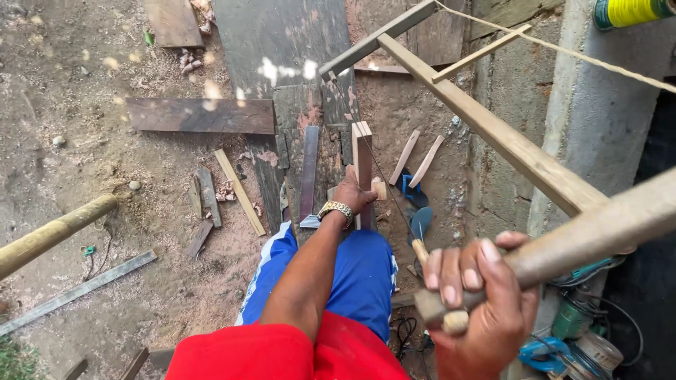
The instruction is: Sawing a small piece of wood or plywood strip manually using a hand-made frame saw.
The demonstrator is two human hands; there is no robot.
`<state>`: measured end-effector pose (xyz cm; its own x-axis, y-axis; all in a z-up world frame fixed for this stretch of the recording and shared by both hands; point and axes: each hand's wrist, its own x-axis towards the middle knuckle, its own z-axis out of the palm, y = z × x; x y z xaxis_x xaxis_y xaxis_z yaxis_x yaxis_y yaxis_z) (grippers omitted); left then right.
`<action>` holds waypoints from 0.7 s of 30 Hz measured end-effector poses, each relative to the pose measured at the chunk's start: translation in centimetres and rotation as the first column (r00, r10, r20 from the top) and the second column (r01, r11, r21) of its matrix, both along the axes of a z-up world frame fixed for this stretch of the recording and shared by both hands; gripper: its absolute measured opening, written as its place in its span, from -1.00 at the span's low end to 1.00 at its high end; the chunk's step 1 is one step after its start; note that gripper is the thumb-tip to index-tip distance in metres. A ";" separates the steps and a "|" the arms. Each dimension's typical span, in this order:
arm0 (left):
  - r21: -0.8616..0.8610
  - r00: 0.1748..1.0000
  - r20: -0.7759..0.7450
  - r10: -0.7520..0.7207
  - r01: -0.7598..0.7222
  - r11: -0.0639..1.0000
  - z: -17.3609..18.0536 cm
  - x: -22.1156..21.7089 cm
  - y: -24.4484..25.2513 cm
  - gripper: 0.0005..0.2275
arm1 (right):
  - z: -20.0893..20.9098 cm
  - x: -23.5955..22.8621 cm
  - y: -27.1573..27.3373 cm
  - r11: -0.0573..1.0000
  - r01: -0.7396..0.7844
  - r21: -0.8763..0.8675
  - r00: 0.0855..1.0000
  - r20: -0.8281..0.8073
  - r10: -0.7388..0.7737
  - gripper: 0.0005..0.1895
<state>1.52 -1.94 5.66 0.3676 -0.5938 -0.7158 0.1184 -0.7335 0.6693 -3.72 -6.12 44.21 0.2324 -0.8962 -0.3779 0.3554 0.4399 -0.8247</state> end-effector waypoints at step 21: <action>-0.097 0.999 0.006 0.036 -0.035 0.995 -0.9 -0.3 0.4 -0.39 | 1.1 -0.5 1.3 1.000 0.010 -0.007 0.999 -0.041 -0.011 -0.73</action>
